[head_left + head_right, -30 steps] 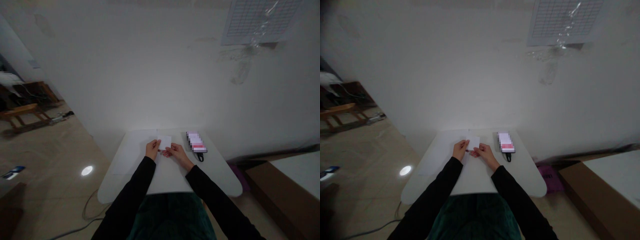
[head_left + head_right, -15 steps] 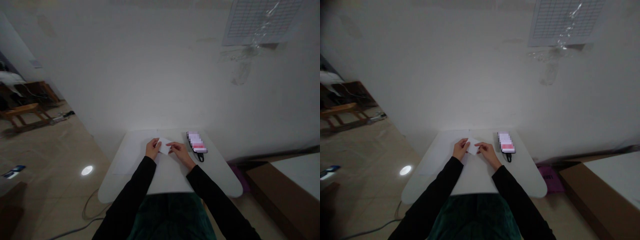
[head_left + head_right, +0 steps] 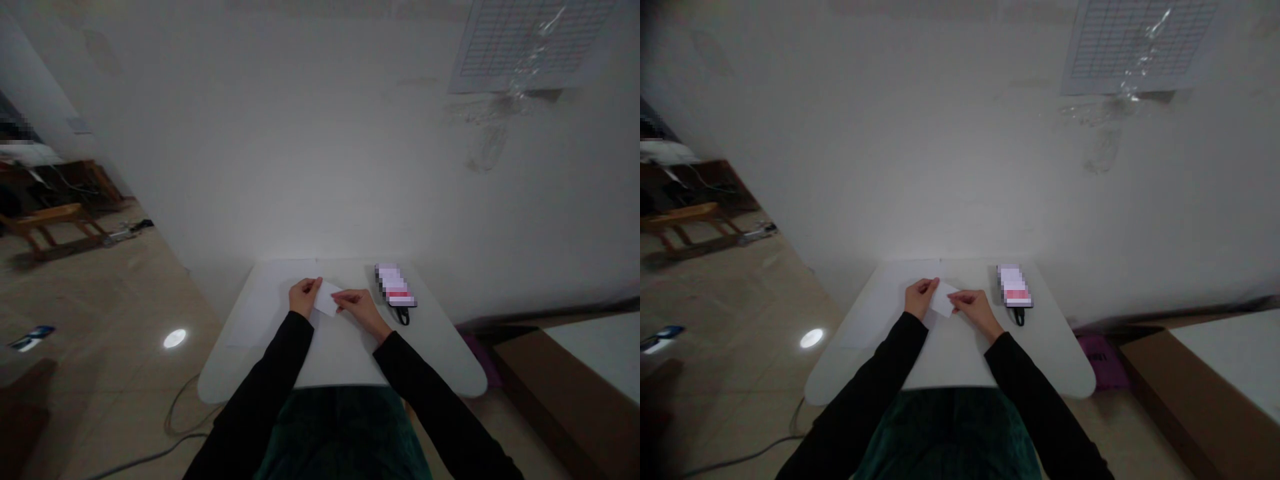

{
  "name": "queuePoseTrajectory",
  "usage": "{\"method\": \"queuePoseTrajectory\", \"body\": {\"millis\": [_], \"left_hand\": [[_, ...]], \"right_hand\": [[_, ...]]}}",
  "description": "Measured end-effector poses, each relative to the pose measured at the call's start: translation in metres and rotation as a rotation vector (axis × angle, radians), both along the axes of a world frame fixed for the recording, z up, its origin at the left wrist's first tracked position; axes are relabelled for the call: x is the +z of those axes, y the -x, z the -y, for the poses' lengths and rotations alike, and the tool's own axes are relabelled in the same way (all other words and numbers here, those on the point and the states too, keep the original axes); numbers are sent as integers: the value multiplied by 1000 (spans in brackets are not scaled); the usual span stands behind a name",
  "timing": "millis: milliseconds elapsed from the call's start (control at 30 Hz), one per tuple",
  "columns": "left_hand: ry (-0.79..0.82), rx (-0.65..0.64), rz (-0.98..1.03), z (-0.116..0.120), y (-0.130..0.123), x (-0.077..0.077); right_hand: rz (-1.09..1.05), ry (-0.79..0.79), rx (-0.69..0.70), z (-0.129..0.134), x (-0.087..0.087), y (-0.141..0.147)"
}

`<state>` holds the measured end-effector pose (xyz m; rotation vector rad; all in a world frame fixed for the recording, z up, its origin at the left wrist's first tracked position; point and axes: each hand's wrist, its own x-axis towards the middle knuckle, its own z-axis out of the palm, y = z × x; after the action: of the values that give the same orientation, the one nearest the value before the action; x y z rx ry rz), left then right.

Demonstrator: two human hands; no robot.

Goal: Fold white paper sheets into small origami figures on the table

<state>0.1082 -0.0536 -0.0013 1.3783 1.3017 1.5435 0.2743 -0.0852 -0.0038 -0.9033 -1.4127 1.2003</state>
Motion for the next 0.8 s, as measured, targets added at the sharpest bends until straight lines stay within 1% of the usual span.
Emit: {"method": "queuePoseTrajectory", "body": {"millis": [67, 133, 300, 367, 467, 533, 633, 667, 733, 800], "left_hand": [[-28, -20, 22, 1, -1, 1], [-42, -12, 34, 2, -2, 3], [-29, 9, 84, 4, -3, 8], [-8, -35, 100, 7, -3, 11], [37, -164, 73, 10, -4, 14], [45, -196, 43, 12, -4, 16], [17, -173, 35, 12, -3, 15], [8, -193, 44, 11, -3, 15], [13, -294, 75, 11, -2, 14], [43, -419, 88, 12, -2, 13]], "right_hand": [[-8, 16, 5, 0, 1, 0], [-20, 27, 13, 1, 1, 1], [-49, 42, 32, 2, 3, 0], [-46, 49, 58, 3, 4, 0], [-13, 56, 113, 3, 3, -1], [7, 54, 125, 2, 3, 0], [9, 38, 58, 0, 1, 0], [-3, 31, 17, 0, 1, -1], [-48, 28, -62, -2, 0, -3], [-98, 44, -108, -3, 0, -5]]}}
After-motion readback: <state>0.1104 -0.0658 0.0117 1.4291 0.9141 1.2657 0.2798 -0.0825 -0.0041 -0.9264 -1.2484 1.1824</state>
